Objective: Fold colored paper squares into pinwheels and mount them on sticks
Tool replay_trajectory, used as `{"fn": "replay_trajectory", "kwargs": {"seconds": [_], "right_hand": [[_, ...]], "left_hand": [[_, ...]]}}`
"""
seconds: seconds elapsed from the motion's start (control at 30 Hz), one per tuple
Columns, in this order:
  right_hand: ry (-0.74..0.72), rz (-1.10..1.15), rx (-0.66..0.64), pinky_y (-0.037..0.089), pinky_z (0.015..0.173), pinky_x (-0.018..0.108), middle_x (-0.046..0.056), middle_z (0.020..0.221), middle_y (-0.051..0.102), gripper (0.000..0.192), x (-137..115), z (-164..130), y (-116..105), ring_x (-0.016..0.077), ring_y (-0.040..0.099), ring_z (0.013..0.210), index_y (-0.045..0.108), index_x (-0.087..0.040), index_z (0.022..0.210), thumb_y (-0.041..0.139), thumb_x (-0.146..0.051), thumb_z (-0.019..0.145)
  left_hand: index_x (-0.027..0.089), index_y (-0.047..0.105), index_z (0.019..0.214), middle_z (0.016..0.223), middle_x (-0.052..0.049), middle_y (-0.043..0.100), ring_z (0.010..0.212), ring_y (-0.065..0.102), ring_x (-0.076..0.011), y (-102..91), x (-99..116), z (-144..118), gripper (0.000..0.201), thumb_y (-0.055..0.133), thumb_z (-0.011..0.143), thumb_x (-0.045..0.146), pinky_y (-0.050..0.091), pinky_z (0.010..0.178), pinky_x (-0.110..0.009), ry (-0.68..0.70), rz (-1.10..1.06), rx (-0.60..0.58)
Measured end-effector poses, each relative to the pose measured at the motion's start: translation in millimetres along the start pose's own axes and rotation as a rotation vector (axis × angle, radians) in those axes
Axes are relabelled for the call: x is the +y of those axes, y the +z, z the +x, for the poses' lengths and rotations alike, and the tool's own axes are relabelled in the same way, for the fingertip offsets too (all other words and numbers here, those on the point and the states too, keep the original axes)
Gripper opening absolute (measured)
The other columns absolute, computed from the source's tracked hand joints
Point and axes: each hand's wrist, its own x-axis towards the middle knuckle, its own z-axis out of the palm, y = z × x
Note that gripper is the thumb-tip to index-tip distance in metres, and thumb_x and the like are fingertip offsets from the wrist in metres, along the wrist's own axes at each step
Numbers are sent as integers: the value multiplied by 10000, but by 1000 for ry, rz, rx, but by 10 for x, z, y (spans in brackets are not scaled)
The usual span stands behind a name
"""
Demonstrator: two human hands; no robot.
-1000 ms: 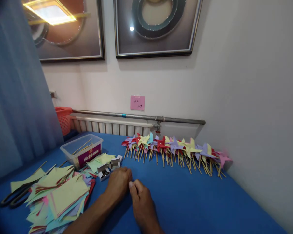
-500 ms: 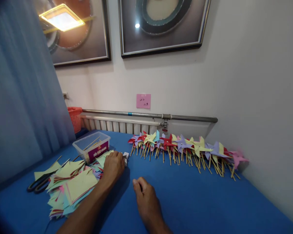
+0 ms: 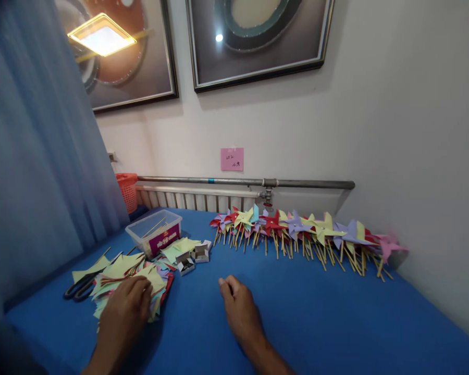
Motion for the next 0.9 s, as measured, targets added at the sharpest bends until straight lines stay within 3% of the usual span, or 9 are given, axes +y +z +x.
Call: {"fn": "replay_trajectory", "kwargs": {"seconds": [0.1, 0.2, 0.4, 0.57, 0.77, 0.9], "right_hand": [[-7, 9, 3, 258, 531, 259, -73, 588, 306, 433, -4, -1, 5, 130, 314, 557, 324, -254, 640, 431, -582, 901], [-6, 26, -2, 264, 522, 258, -76, 582, 293, 430, -6, 1, -13, 128, 302, 545, 324, -256, 642, 441, -579, 901], [-5, 14, -13, 280, 527, 257, -71, 588, 305, 433, 10, 7, -22, 134, 326, 557, 330, -256, 653, 429, -595, 904], [-5, 4, -12, 275, 531, 261, -72, 591, 290, 437, -9, 1, -16, 136, 315, 558, 324, -258, 651, 417, -608, 897], [-7, 18, -9, 268, 529, 263, -77, 583, 283, 427, -33, -13, -25, 131, 303, 550, 320, -258, 642, 425, -587, 893], [0, 10, -23, 272, 533, 262, -74, 589, 297, 420, -9, -13, -12, 133, 314, 557, 325, -257, 650, 420, -583, 898]], "left_hand": [[189, 721, 1006, 1141, -116, 714, 1074, 619, -294, 28, -292, -91, 265, 519, 910, 332, 450, 941, -412, -64, 59, -59], [208, 729, 968, 1133, -97, 729, 1071, 627, -277, 97, -390, -174, 251, 512, 899, 312, 449, 940, -392, -88, 34, -128], [221, 713, 831, 1016, -74, 750, 967, 653, -235, 168, -434, -223, 264, 481, 916, 314, 470, 929, -358, -132, -126, -74], [208, 739, 1021, 1182, -102, 724, 1078, 628, -295, 131, -434, -200, 313, 579, 846, 412, 475, 950, -413, -193, -129, -131], [229, 753, 857, 1086, -78, 745, 1069, 638, -281, 122, -463, -211, 332, 535, 870, 478, 469, 981, -403, -276, -387, -132], [227, 758, 854, 1085, -61, 754, 1088, 638, -282, 93, -490, -212, 347, 541, 850, 498, 480, 964, -373, -394, -532, -131]]}}
